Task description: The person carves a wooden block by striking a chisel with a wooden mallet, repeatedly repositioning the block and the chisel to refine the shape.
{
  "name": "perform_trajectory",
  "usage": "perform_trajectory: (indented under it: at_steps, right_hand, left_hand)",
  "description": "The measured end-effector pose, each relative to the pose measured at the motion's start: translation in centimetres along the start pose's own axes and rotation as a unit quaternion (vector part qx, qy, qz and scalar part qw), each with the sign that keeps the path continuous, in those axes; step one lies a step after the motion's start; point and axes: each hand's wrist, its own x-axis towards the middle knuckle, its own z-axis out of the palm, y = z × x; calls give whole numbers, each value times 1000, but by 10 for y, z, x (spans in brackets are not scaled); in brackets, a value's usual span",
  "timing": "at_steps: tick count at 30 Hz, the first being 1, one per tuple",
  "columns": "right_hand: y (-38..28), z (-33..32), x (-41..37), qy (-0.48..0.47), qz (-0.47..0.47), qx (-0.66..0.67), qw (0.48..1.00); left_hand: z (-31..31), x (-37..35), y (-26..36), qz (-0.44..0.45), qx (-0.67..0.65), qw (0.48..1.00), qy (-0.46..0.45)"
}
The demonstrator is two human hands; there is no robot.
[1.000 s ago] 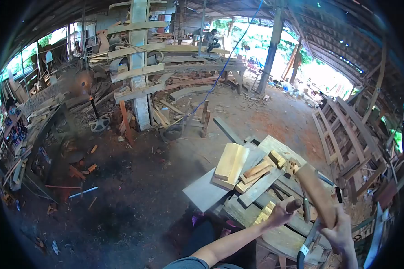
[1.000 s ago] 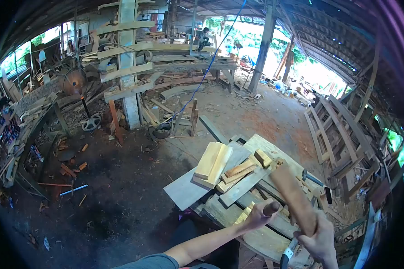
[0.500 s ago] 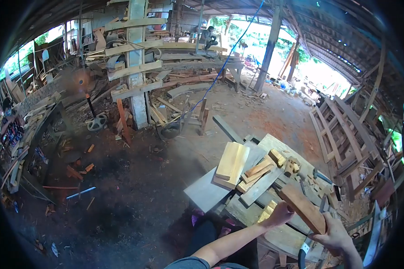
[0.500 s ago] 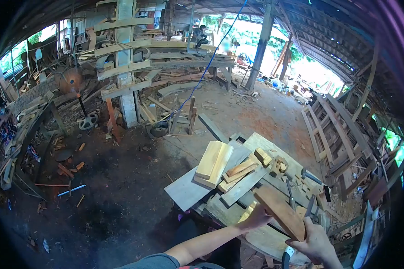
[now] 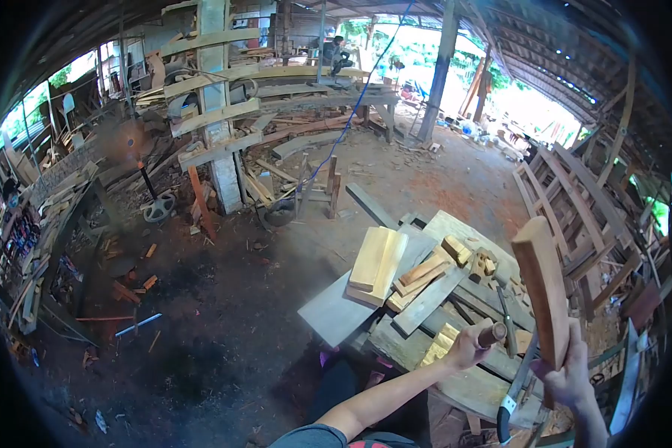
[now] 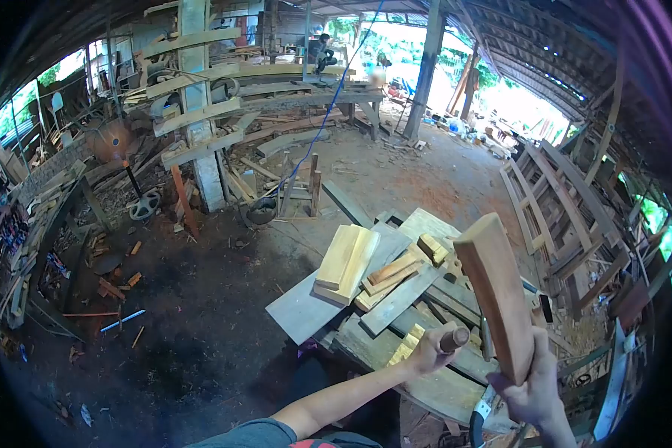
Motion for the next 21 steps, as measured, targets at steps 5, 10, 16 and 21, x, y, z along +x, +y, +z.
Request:
perform_trajectory:
  at_steps: [5, 10, 16, 21]
  right_hand:
    - [6, -26, 12, -262, 70, -267, 925]
    - [11, -11, -4, -21, -67, -178, 982]
    - [-8, -27, 3, -161, 35, -201, 966]
    - [31, -12, -12, -271, 128, -179, 937]
  left_hand:
    - [17, -9, -24, -77, -4, 994, -72]
    - [5, -1, 9, 13, -44, 999, 13]
    - [4, 0, 17, 26, -49, 998, 5]
    - [10, -19, -10, -78, -17, 997, 6]
